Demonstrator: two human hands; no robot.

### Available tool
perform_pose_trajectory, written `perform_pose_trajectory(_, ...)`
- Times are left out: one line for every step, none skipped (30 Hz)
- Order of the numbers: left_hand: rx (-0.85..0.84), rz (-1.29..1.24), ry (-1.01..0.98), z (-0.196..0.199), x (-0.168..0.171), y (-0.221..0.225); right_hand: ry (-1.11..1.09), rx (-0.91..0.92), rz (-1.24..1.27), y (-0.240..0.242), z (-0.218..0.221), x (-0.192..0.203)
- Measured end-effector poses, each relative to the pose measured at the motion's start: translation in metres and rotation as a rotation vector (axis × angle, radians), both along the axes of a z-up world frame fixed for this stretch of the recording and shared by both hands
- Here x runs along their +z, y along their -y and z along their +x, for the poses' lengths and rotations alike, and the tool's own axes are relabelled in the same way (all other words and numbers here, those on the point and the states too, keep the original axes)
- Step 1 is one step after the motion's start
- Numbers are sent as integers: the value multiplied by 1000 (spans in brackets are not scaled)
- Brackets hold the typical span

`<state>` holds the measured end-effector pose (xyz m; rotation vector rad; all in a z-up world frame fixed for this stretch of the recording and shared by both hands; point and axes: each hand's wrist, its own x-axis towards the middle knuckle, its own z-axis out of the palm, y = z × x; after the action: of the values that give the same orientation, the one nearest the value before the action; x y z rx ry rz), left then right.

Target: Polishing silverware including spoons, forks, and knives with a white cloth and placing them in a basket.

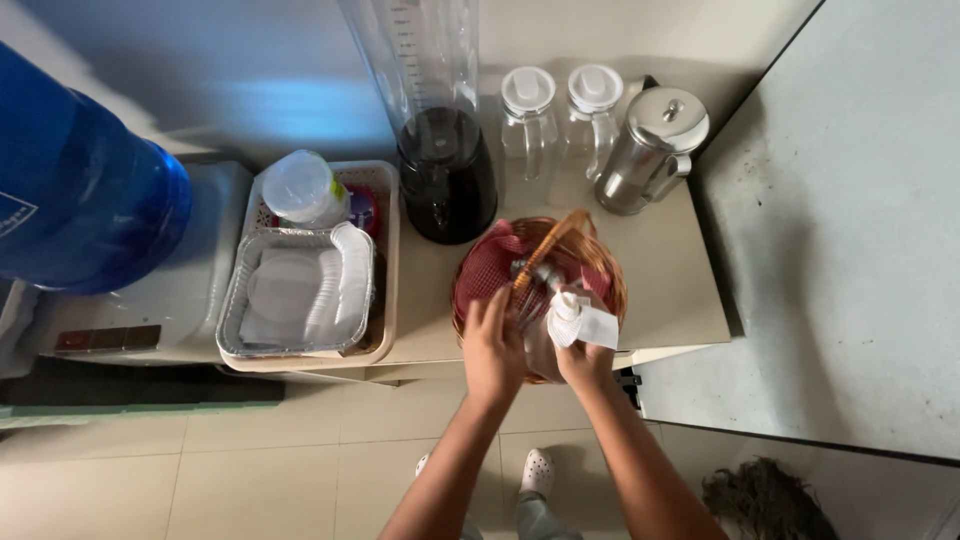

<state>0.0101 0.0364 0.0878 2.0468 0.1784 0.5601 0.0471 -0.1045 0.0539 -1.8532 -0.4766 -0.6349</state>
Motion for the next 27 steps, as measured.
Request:
perform_pose_trajectory(-1, 0, 2, 5, -1, -5, 2, -1, 0, -2, 1, 5)
perform_pose_trajectory(45, 103, -40, 9, -1, -11, -6, 12, 26, -3, 1, 9)
perform_pose_trajectory(91, 206, -82, 13, -2, -16, -15, 25, 52, -5, 2, 14)
perform_pose_trajectory(91, 207, -77, 17, 3, -20, -10, 24, 53, -7, 3, 17)
perform_pose_trajectory(105, 239, -20, 22, 8, -24, 14, 21, 60, -9, 4, 21)
perform_pose_trajectory(116, 270, 35, 26, 12, -27, 37, 16, 66, -10, 3, 25)
perform_pose_trajectory(113, 270, 39, 33, 12, -30, 40, 13, 66, -9, 5, 25)
perform_pose_trajectory(114, 286, 7, 39, 11, -32, -28, 26, 54, -7, 5, 25)
perform_pose_trajectory(114, 301, -25, 45, 9, -35, -96, 39, 43, -5, 6, 25)
perform_pose_trajectory(110, 299, -23, 50, 10, -35, -95, 35, 41, -2, 6, 25)
perform_pose_trajectory(95, 233, -8, 54, 11, -35, -66, 32, 26, 0, 7, 25)
perform_pose_trajectory(81, 169, 5, 58, 12, -36, -37, 31, 13, 2, 7, 25)
perform_pose_trajectory(78, 169, 6, 60, 14, -35, -36, 28, 14, 5, 9, 27)
perform_pose_trajectory(84, 170, 85, 62, 15, -34, -15, 25, 2, 7, 11, 29)
perform_pose_trajectory(89, 171, 164, 64, 17, -33, 6, 22, -10, 10, 13, 31)
perform_pose_trajectory(87, 171, 163, 60, 24, -28, 5, 20, -10, 12, 12, 32)
perform_pose_trajectory(119, 237, 253, 55, 32, -24, -35, 39, 8, 14, 10, 33)
perform_pose_trajectory(150, 303, 347, 52, 40, -19, -71, 59, 26, 17, 10, 35)
perform_pose_trajectory(150, 303, 348, 47, 35, -14, -70, 59, 27, 20, 11, 30)
perform_pose_trajectory(27, 256, 345, 42, 29, -9, -111, 43, 1, 24, 11, 25)
perform_pose_trajectory(-97, 208, 342, 37, 24, -5, -152, 28, -25, 27, 11, 19)
perform_pose_trajectory(-96, 210, 344, 31, 23, -1, -150, 29, -24, 31, 10, 21)
perform_pose_trajectory(-201, 196, 253, 25, 23, 2, -133, 56, -41, 35, 8, 23)
perform_pose_trajectory(-305, 180, 164, 19, 22, 6, -116, 83, -60, 39, 7, 26)
perform_pose_trajectory(-303, 181, 166, 15, 25, 8, -113, 85, -60, 42, 5, 30)
perform_pose_trajectory(-335, 162, 161, 11, 29, 11, -233, 138, 30, 46, 3, 35)
perform_pose_trajectory(-367, 144, 156, 7, 32, 13, -353, 191, 121, 49, 1, 40)
